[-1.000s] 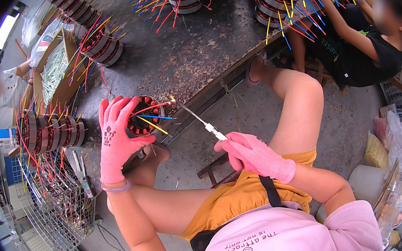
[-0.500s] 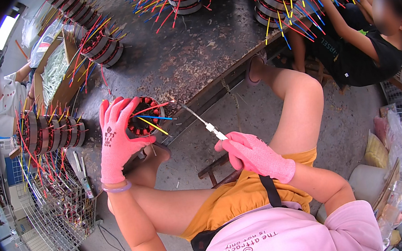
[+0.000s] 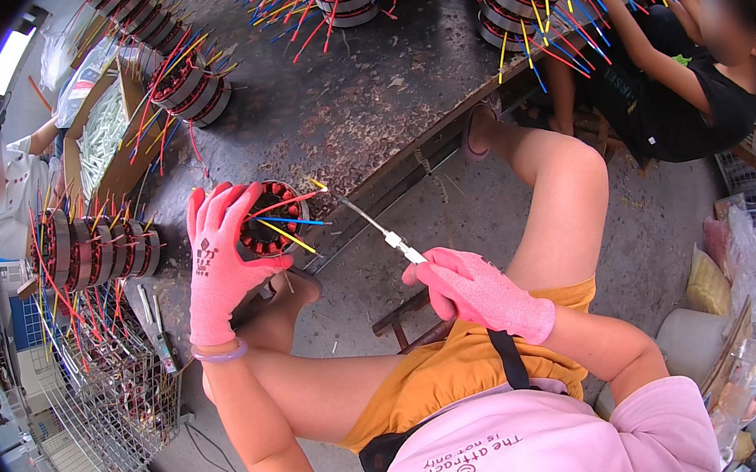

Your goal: The person uses a small blowtorch to apply heat to the ends of colored wires attached to stacks of motor components, causing the insulation to shrink around the connections.

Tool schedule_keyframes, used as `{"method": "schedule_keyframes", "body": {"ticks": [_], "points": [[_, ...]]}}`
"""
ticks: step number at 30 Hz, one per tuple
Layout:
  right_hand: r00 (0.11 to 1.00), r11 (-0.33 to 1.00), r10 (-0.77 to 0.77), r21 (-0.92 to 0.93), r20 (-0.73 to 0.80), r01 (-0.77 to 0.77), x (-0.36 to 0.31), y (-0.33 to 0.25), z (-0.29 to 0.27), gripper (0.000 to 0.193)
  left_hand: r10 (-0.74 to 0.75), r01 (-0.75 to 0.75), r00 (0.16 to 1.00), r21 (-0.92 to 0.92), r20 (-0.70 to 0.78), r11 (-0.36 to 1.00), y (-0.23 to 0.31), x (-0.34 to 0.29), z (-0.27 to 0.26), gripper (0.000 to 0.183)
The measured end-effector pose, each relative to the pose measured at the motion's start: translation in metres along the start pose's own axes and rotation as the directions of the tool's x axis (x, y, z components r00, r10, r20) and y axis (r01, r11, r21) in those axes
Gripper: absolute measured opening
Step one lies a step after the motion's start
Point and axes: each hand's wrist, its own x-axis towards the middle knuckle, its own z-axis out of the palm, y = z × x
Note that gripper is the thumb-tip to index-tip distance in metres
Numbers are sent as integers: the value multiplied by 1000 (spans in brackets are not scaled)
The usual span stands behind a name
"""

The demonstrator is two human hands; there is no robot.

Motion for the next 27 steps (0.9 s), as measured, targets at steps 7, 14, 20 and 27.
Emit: {"method": "schedule_keyframes", "body": {"ticks": [7, 14, 20, 27], "points": [[1000, 1000, -2, -5, 0, 2, -1, -2, 1, 37, -6, 6, 1000, -3, 7, 1000, 0, -1, 0, 91], [999, 999, 37, 25, -36, -36, -5, -5, -4, 36, 2, -1, 1000, -66, 8, 998, 1, 3, 9, 93], [1000, 995, 9, 104, -19, -7, -16, -10, -8, 33, 5, -12, 998, -120, -59, 993, -3, -3, 9, 86], [995, 975, -71, 208, -64, 83, -31, -14, -41, 36, -130, 115, 958, -73, -254, 991, 22, 27, -61, 86]]}}
